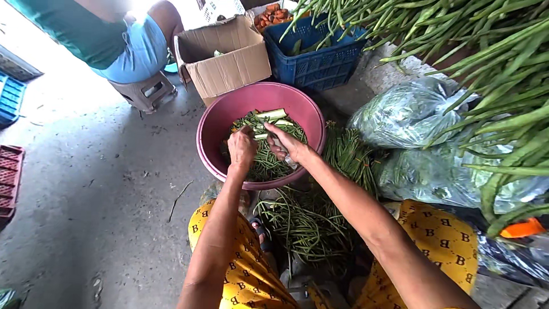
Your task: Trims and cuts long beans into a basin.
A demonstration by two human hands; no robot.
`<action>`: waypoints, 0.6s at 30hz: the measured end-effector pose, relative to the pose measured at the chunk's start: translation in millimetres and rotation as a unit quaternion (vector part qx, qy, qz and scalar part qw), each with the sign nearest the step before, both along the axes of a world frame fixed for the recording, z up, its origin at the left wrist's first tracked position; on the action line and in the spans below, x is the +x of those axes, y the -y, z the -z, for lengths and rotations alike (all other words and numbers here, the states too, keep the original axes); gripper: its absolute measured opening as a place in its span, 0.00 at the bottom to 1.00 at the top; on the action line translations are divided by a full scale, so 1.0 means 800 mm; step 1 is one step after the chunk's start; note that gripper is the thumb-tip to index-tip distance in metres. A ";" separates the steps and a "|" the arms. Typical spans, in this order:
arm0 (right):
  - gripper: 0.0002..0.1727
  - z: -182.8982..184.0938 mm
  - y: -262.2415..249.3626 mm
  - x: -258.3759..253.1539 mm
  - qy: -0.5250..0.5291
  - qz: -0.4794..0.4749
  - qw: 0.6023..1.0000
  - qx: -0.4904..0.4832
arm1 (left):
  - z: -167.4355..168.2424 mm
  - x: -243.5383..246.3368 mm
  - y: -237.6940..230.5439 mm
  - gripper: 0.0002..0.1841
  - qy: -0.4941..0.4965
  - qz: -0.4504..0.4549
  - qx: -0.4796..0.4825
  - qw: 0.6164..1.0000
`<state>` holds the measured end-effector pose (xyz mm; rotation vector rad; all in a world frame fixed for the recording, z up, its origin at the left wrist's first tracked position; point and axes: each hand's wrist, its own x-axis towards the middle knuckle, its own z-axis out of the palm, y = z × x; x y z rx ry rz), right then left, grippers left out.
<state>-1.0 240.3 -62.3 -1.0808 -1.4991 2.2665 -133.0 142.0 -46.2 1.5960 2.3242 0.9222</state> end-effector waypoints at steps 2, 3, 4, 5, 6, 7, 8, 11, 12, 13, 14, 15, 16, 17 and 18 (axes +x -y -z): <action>0.30 -0.008 -0.013 0.009 0.015 0.005 0.999 0.031 | 0.004 -0.005 0.005 0.15 0.029 -0.014 -0.074 0.997; 0.31 -0.012 -0.021 0.012 0.055 0.008 0.996 0.068 | 0.006 -0.004 0.007 0.16 0.033 0.000 -0.129 0.991; 0.32 -0.018 -0.029 0.014 0.107 0.006 0.988 0.106 | 0.009 -0.001 0.003 0.17 0.038 0.031 -0.189 0.981; 0.34 -0.021 -0.036 0.017 0.155 0.000 0.979 0.136 | 0.017 0.007 -0.004 0.18 0.038 0.069 -0.249 0.965; 0.36 -0.021 -0.043 0.018 0.192 -0.007 0.969 0.155 | 0.024 0.019 -0.009 0.18 0.036 0.110 -0.302 0.946; 0.37 -0.019 -0.049 0.018 0.219 -0.007 0.961 0.167 | 0.031 0.032 -0.012 0.19 0.028 0.150 -0.342 0.927; 0.38 -0.017 -0.054 0.017 0.235 -0.003 0.956 0.176 | 0.038 0.044 -0.011 0.18 0.020 0.193 -0.366 0.910; 0.37 -0.014 -0.068 0.024 0.231 0.018 0.953 0.193 | 0.061 0.077 -0.006 0.16 0.013 0.307 -0.393 0.867; 0.34 -0.016 -0.070 0.030 0.219 0.025 0.955 0.200 | 0.067 0.085 -0.005 0.17 0.012 0.330 -0.401 0.855; 0.31 -0.019 -0.070 0.038 0.206 0.026 0.954 0.215 | 0.070 0.090 -0.003 0.17 0.007 0.341 -0.414 0.844; 0.28 -0.019 -0.070 0.048 0.194 0.025 0.952 0.237 | 0.071 0.094 -0.001 0.17 -0.007 0.344 -0.431 0.834; 0.29 -0.019 -0.066 0.063 0.190 0.023 0.946 0.262 | 0.071 0.100 0.001 0.19 -0.022 0.344 -0.449 0.824; 0.31 -0.018 -0.060 0.082 0.192 0.021 0.938 0.287 | 0.074 0.105 0.003 0.20 -0.039 0.346 -0.463 0.815; 0.33 -0.020 -0.054 0.103 0.205 0.021 0.928 0.310 | 0.078 0.108 0.003 0.20 -0.055 0.357 -0.469 0.806; 0.33 -0.024 -0.044 0.126 0.225 0.021 0.918 0.326 | 0.087 0.109 0.002 0.17 -0.071 0.380 -0.469 0.794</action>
